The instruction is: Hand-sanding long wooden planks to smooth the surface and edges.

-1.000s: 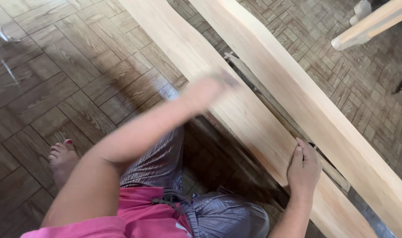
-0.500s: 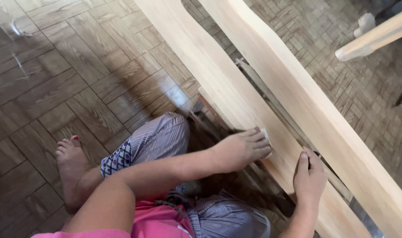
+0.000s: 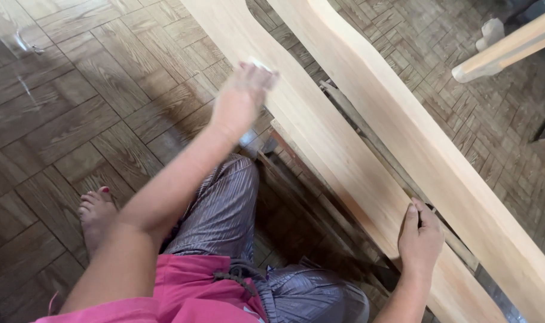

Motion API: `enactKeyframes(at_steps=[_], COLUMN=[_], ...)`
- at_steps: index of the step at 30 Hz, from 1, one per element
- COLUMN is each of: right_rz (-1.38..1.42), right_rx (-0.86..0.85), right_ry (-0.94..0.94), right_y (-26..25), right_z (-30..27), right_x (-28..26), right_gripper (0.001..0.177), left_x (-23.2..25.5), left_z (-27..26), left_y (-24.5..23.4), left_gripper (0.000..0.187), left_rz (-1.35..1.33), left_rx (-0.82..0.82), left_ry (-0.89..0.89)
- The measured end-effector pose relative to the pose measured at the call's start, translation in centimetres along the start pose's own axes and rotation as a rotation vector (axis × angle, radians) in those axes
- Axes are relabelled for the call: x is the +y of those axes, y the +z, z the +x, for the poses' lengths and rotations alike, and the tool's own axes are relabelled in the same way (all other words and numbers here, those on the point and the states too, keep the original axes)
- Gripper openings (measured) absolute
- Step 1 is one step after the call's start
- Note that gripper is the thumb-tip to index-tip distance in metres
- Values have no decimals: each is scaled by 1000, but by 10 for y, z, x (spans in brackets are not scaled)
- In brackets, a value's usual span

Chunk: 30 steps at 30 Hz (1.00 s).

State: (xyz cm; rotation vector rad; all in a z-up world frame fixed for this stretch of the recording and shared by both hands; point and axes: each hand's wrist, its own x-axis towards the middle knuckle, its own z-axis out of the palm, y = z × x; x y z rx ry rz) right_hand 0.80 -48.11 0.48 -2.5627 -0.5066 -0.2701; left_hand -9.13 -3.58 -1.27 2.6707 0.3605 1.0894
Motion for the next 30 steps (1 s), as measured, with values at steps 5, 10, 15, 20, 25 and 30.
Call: enactKeyframes(at_steps=[5, 10, 15, 20, 25, 30], right_rz=[-7, 24, 18, 32, 13, -29], right_rx=[-2, -31, 0, -26, 1, 15], right_ry=[-12, 76, 54, 95, 37, -4], right_y=[2, -7, 1, -8, -3, 4], right_z=[0, -2, -1, -3, -2, 0], right_x=[2, -13, 5, -21, -9, 15], right_gripper=[37, 37, 36, 39, 37, 37], left_x=[139, 174, 44, -39, 17, 180], left_z=[-57, -73, -35, 18, -12, -64], left_y=[23, 43, 35, -14, 26, 35], left_gripper=[34, 53, 69, 40, 34, 17], left_rz=[-87, -327, -309, -73, -84, -433], left_rx=[78, -281, -4, -117, 96, -62], left_ry=[288, 578, 410, -100, -11, 443])
